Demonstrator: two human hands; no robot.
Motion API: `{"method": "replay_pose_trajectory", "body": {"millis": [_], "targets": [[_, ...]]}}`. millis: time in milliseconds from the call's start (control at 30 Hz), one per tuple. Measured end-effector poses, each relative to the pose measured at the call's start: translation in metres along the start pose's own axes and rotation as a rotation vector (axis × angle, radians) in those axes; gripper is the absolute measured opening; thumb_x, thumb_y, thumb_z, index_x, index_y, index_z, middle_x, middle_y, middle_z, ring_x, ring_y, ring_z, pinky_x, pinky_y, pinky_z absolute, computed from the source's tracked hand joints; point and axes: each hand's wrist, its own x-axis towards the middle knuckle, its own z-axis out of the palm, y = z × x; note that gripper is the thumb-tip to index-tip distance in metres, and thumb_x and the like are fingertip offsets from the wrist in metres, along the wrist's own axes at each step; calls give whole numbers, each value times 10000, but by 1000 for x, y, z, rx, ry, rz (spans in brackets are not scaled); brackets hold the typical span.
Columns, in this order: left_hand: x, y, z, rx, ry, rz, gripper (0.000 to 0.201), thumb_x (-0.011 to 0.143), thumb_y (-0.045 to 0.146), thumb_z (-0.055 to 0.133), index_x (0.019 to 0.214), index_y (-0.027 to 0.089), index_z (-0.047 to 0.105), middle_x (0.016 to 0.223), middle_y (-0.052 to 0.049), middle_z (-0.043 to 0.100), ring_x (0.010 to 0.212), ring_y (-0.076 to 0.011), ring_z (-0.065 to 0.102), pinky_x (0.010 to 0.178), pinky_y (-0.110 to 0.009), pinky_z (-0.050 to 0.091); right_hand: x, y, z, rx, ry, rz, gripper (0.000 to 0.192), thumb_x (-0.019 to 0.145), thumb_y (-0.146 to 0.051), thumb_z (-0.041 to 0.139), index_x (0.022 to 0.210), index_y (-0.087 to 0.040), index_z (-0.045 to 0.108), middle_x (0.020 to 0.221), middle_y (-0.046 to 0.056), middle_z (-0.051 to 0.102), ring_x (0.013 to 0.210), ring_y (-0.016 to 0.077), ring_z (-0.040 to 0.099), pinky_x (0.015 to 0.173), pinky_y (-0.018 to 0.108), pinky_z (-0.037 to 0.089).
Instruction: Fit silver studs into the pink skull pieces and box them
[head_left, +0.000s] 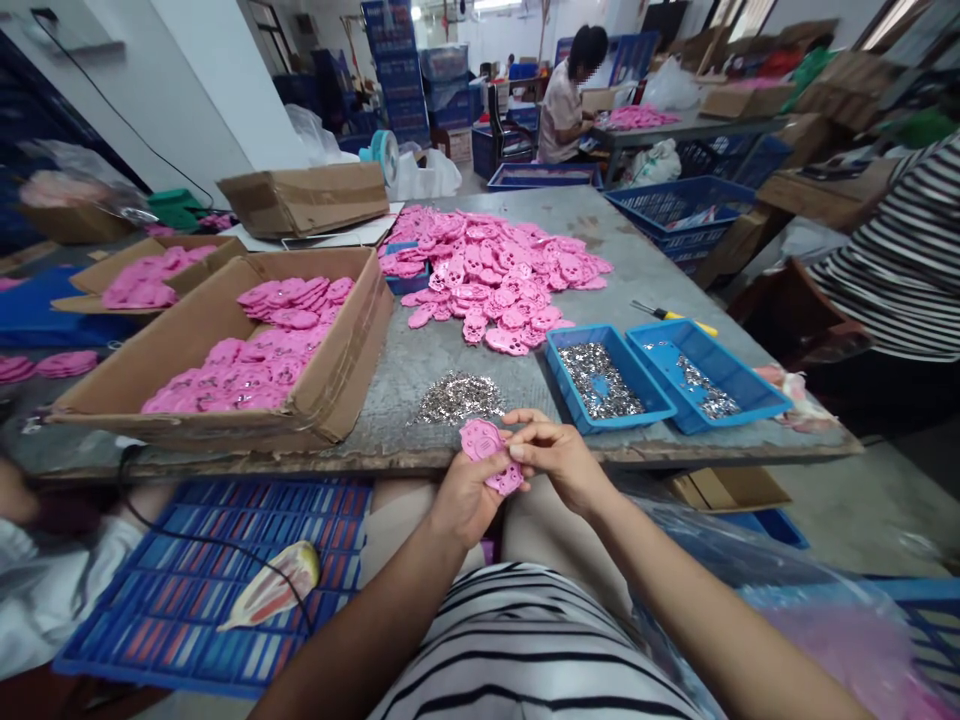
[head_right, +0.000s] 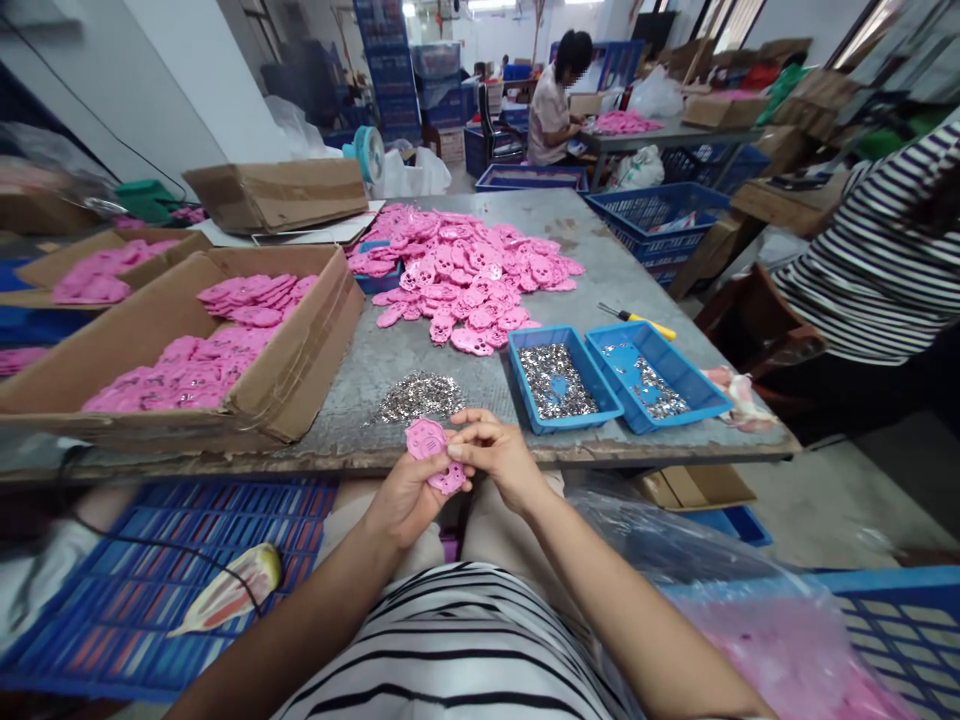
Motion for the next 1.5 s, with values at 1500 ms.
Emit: {"method": "replay_pose_trajectory", "body": {"millis": [1500], "targets": [[5, 0, 7, 84, 235, 235, 594, 892, 682, 387, 832, 137, 615, 631, -12, 590, 488, -101, 536, 433, -207, 418, -9, -18, 4, -596, -19, -195, 184, 748, -256, 696, 579, -200, 648, 926, 63, 623, 1018, 222, 573, 850, 363, 460]]}}
